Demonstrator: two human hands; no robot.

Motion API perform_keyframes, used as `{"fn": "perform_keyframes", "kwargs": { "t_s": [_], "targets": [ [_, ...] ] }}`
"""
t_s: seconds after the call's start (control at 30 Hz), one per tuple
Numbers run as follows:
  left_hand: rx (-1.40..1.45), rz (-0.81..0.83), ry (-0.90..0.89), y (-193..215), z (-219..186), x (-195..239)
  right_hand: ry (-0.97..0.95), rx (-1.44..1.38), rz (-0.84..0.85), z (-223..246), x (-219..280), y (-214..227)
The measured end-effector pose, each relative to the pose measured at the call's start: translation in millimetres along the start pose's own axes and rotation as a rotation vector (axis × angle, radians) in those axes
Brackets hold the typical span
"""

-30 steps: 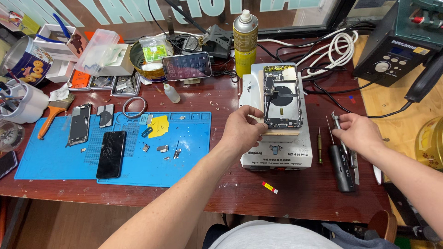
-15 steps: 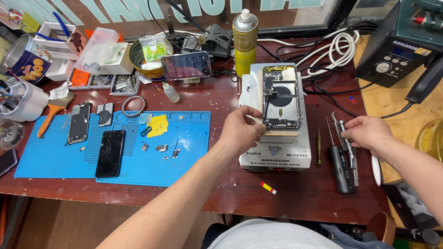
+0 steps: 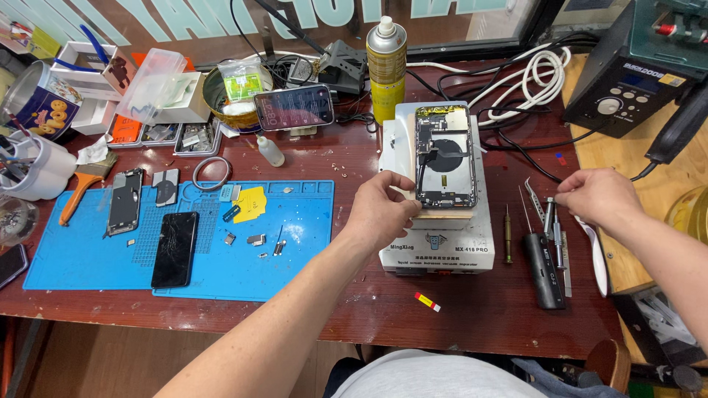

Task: The person uses a screwdriver and tweezers to remove screws and small components from a disassembled smartphone placed on a workbench. The person repeatedly unscrews parts, lifts components, and sets them aside on a blue mat.

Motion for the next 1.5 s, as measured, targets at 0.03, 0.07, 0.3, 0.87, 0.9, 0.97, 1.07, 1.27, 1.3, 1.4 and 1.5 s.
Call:
{"fn": "perform_keyframes", "kwargs": {
  "t_s": [0.03, 0.07, 0.3, 0.87, 0.9, 0.97, 1.07, 1.27, 1.3, 1.4, 1.5],
  "targets": [
    [0.004, 0.002, -0.001, 0, 0, 0, -0.069, -0.021, 0.053, -5, -1, -3],
    [0.01, 0.001, -0.005, 0, 0, -1, -0.145, 0.035, 0.128, -11, 1, -11],
    [0.046, -0.013, -0.001, -1, 3, -2, -0.239, 0.172, 0.208, -29, 38, -38],
    [0.26, -0.071, -0.147, 19, -28, 10, 0.364, -0.678, -0.206, 102, 100, 97],
    [0.319, -0.031, -0.151, 18, -33, 12, 0.416, -0.819, -0.126, 127, 109, 105],
    [0.432, 0.052, -0.161, 16, -44, 16, 0.321, -0.92, 0.089, 168, 128, 99],
    [0.559, 0.146, -0.214, 12, -59, 21, 0.271, -0.862, 0.251, 219, 161, 76],
    [0.574, 0.167, -0.222, 21, -45, 25, 0.246, -1.048, 0.289, 260, 191, 63],
    [0.587, 0.183, -0.217, 20, -42, 25, 0.264, -1.195, 0.304, 263, 193, 63],
    [0.601, 0.215, -0.198, 17, -33, 29, 0.269, -1.169, 0.324, 265, 197, 52],
    [0.606, 0.211, -0.184, 17, -27, 31, 0.268, -1.137, 0.286, 264, 199, 47]
  ]
}}
Point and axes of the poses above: each hand's wrist, its own x-axis away from the middle knuckle, its own y-axis out of the back of the hand, z = x × y, the point moved 9 cm from there along -x, towards the middle knuckle, and after that the axes turned 13 degrees about -x, right-handed, at the moved point
